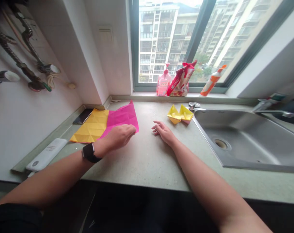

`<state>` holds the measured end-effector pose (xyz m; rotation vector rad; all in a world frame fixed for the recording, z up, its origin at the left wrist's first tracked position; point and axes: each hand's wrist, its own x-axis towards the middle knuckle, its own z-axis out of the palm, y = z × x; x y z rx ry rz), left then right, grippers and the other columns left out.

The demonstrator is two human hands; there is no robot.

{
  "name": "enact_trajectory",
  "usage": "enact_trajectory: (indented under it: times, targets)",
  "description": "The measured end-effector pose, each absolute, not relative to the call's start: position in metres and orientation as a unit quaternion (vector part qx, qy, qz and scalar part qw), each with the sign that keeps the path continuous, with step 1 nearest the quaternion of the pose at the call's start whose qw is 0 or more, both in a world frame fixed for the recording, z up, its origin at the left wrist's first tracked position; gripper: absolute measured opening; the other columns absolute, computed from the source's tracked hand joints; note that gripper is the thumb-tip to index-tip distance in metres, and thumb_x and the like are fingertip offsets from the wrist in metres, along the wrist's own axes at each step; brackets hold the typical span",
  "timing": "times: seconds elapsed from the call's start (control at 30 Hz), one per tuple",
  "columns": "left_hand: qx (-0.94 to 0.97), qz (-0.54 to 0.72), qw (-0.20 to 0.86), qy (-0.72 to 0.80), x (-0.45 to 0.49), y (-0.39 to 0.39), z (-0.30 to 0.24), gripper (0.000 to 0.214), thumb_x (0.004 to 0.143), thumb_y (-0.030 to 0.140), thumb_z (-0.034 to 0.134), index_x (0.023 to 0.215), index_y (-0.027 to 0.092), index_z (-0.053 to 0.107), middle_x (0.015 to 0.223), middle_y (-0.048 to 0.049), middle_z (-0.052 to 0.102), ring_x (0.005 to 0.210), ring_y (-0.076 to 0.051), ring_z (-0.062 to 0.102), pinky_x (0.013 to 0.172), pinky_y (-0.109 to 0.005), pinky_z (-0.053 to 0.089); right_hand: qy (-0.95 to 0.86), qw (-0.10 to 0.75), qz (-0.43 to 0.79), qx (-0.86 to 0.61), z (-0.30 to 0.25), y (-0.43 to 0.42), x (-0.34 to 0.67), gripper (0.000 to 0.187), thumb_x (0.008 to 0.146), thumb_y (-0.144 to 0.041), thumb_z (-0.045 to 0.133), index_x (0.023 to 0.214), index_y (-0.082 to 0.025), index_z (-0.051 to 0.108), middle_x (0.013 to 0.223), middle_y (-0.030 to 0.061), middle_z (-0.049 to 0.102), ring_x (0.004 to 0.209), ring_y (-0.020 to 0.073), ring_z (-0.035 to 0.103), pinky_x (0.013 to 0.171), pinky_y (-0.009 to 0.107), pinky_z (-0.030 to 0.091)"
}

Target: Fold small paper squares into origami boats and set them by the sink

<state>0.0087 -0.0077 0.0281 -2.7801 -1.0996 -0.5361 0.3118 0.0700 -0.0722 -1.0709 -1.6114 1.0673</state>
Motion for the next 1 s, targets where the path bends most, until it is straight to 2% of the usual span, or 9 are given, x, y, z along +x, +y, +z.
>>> enact_trajectory:
  times: [0.13,0.23,0.33,0.4,0.47,0.63,0.77,0.87,1.0]
  targets:
    - [-0.953,-0.107,0.032,-0.283,0.066,-0.018,0.010,0.017,0.109,0.012,0.048,0.107,0.020,0.064,0.100,-0.0079,0.072,0.082,-0.022,0.066,0.071,-0.033,0.052,-0.663,0.441,0.389,-0.463,-0.066,0.065,0.337,0.061,0.100,-0.066,0.065,0.146,-0.026,0.065,0.111,0.0104,0.078,0.097,0.0274,0.077,0.082,0.046,0.067]
    - [-0.969,-0.080,0.017,-0.235,0.093,-0.019,-0.002,0.014,0.110,0.016,0.052,0.108,0.019,0.066,0.102,-0.0089,0.073,0.082,-0.022,0.067,0.071,-0.034,0.055,-0.729,0.416,0.282,-0.466,-0.058,0.064,0.340,0.043,0.101,-0.057,0.068,0.129,-0.026,0.078,0.120,0.0114,0.078,0.109,0.0295,0.076,0.096,0.051,0.066]
    - [-0.980,-0.104,-0.002,-0.169,0.101,-0.012,-0.006,0.018,0.112,0.031,0.058,0.112,0.018,0.071,0.109,-0.0117,0.076,0.098,-0.027,0.072,0.091,-0.040,0.060,-0.805,0.363,0.189,-0.429,-0.055,0.060,0.337,0.028,0.101,-0.045,0.071,0.119,-0.028,0.084,0.128,0.0115,0.076,0.121,0.0308,0.073,0.112,0.055,0.059]
    - [-0.985,-0.131,-0.022,-0.112,0.094,-0.004,-0.008,0.024,0.111,0.038,0.062,0.118,0.019,0.074,0.122,-0.0140,0.077,0.117,-0.031,0.070,0.110,-0.047,0.056,-0.833,0.337,0.153,-0.413,-0.056,0.056,0.334,0.025,0.101,-0.038,0.071,0.120,-0.028,0.085,0.135,0.0123,0.075,0.127,0.0314,0.071,0.116,0.056,0.056]
    - [-0.984,-0.150,-0.054,-0.078,0.082,0.005,-0.011,0.027,0.109,0.035,0.066,0.131,0.022,0.075,0.139,-0.0136,0.075,0.131,-0.031,0.067,0.121,-0.048,0.051,-0.850,0.313,0.134,-0.402,-0.059,0.054,0.330,0.025,0.101,-0.033,0.072,0.122,-0.029,0.085,0.137,0.0123,0.075,0.129,0.0316,0.071,0.115,0.056,0.057]
    - [-0.982,-0.141,-0.113,-0.061,0.060,0.011,-0.030,0.047,0.107,0.041,0.067,0.152,0.027,0.067,0.160,-0.0122,0.065,0.156,-0.034,0.052,0.134,-0.054,0.039,-0.878,0.262,0.126,-0.382,-0.062,0.052,0.320,0.023,0.101,-0.024,0.070,0.118,-0.027,0.086,0.131,0.0129,0.079,0.121,0.0304,0.075,0.111,0.055,0.059]
    - [-0.980,-0.129,-0.138,-0.057,0.060,0.003,-0.036,0.057,0.109,0.048,0.062,0.160,0.023,0.061,0.166,-0.0138,0.059,0.161,-0.035,0.047,0.138,-0.055,0.032,-0.884,0.243,0.128,-0.379,-0.057,0.049,0.317,0.028,0.106,-0.025,0.063,0.123,-0.026,0.085,0.133,0.0145,0.080,0.119,0.0313,0.076,0.108,0.056,0.061]
    - [-0.980,-0.115,-0.159,-0.040,0.062,0.000,-0.034,0.059,0.112,0.046,0.055,0.163,0.017,0.057,0.169,-0.0154,0.056,0.162,-0.031,0.047,0.141,-0.049,0.027,-0.886,0.231,0.143,-0.376,-0.053,0.044,0.314,0.033,0.109,-0.029,0.058,0.130,-0.025,0.083,0.138,0.0143,0.078,0.130,0.0333,0.072,0.114,0.059,0.058]
    - [-0.979,-0.104,-0.174,-0.020,0.062,-0.002,-0.037,0.066,0.112,0.050,0.053,0.165,0.011,0.054,0.168,-0.0179,0.056,0.161,-0.033,0.048,0.139,-0.045,0.030,-0.890,0.207,0.216,-0.344,-0.051,0.043,0.303,0.044,0.116,-0.037,0.044,0.147,-0.029,0.074,0.157,0.0082,0.069,0.153,0.0297,0.057,0.128,0.060,0.048]
